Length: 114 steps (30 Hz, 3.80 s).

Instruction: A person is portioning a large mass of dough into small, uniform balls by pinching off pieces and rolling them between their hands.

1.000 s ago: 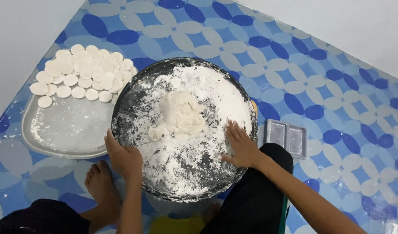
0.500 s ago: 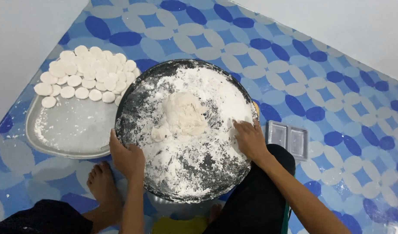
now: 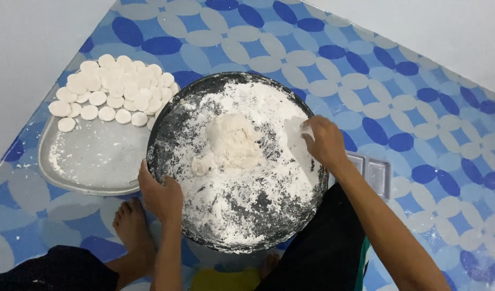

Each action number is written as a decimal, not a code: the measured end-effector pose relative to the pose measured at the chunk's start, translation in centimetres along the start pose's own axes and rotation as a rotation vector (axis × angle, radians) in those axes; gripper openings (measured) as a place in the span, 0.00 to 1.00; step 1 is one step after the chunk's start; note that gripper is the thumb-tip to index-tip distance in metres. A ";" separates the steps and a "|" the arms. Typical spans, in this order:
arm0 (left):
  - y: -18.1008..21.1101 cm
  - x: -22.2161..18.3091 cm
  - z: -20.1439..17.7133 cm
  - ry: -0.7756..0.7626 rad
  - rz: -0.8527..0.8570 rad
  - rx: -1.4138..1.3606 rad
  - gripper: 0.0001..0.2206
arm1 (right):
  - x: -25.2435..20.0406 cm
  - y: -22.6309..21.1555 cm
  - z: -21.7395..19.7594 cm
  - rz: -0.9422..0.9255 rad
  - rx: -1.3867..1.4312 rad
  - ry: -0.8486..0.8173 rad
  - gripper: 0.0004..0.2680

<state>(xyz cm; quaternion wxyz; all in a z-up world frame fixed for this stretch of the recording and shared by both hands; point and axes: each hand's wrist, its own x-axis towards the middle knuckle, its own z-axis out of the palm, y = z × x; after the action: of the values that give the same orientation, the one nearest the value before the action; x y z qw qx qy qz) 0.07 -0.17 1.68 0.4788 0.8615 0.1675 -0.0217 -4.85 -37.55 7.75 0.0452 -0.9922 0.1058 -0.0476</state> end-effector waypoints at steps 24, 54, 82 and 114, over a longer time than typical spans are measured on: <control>-1.3 0.5 0.9 0.043 0.067 0.075 0.30 | 2.0 1.1 9.5 0.128 -0.302 0.008 0.16; -1.2 0.5 0.7 0.022 0.081 0.046 0.29 | 2.8 3.4 11.2 0.033 -0.141 0.044 0.19; -1.5 0.3 0.6 -0.002 0.007 0.013 0.29 | -2.3 -0.7 7.7 0.298 0.375 0.180 0.07; -1.4 0.5 0.4 0.008 -0.007 0.020 0.30 | -2.7 -6.4 5.6 0.215 0.595 0.142 0.06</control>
<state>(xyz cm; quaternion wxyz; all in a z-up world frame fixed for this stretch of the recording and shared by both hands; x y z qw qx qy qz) 0.12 0.30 0.22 0.4695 0.8657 0.1723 -0.0216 -5.56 -30.35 2.59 0.3307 -0.9128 0.1943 -0.1404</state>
